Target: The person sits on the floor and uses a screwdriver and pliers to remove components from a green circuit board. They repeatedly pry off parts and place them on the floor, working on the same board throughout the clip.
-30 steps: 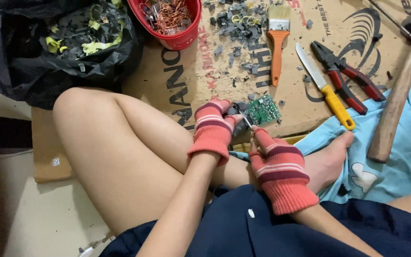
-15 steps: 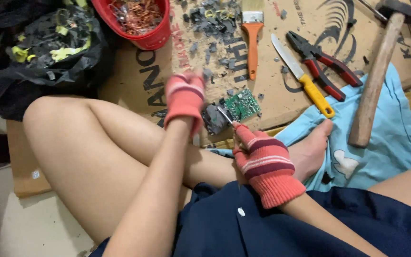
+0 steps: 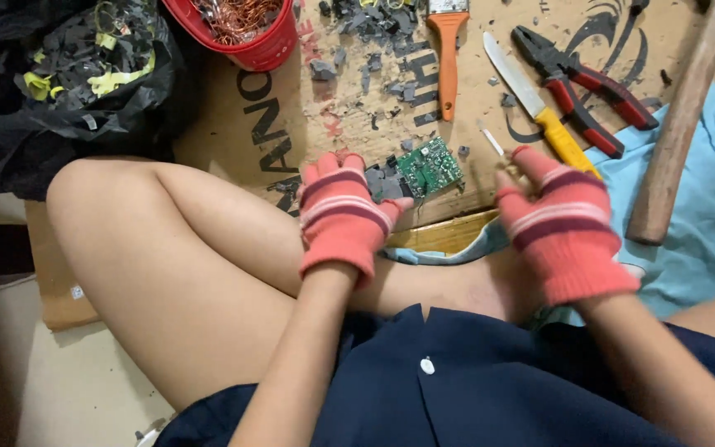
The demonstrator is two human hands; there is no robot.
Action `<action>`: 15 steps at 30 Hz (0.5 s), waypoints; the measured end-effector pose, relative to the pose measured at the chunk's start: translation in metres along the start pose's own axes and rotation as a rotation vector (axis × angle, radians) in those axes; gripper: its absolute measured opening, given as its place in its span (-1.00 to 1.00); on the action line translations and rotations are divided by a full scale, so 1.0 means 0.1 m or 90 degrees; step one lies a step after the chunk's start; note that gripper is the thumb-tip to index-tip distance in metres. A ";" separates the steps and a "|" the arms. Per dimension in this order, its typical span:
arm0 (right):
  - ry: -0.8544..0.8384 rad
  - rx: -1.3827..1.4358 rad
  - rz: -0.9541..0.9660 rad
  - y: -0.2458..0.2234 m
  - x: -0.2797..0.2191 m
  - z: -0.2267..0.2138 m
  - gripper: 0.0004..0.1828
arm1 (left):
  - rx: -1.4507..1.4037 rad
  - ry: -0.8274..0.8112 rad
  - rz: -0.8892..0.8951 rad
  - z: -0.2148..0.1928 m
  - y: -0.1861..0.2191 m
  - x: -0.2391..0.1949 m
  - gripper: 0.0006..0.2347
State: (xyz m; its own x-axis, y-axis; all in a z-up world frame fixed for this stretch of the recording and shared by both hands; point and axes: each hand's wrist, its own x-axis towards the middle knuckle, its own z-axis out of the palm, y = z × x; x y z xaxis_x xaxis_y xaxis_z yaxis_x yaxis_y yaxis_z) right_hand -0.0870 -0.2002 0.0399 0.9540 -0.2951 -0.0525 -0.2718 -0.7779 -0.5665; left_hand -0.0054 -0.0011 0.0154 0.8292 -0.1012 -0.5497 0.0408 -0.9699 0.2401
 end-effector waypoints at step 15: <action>-0.112 -0.453 0.133 0.67 1.13 -0.36 -0.26 | -0.414 0.141 0.053 0.24 -0.07 -0.17 -0.46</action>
State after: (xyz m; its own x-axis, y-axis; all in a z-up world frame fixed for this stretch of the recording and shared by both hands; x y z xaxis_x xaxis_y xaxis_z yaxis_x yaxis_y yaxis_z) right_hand -0.0020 -0.3050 0.0255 0.8635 -0.4296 -0.2641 -0.4084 -0.9030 0.1334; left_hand -0.0329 0.0017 0.0036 0.9356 -0.0553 -0.3486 0.2401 -0.6242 0.7435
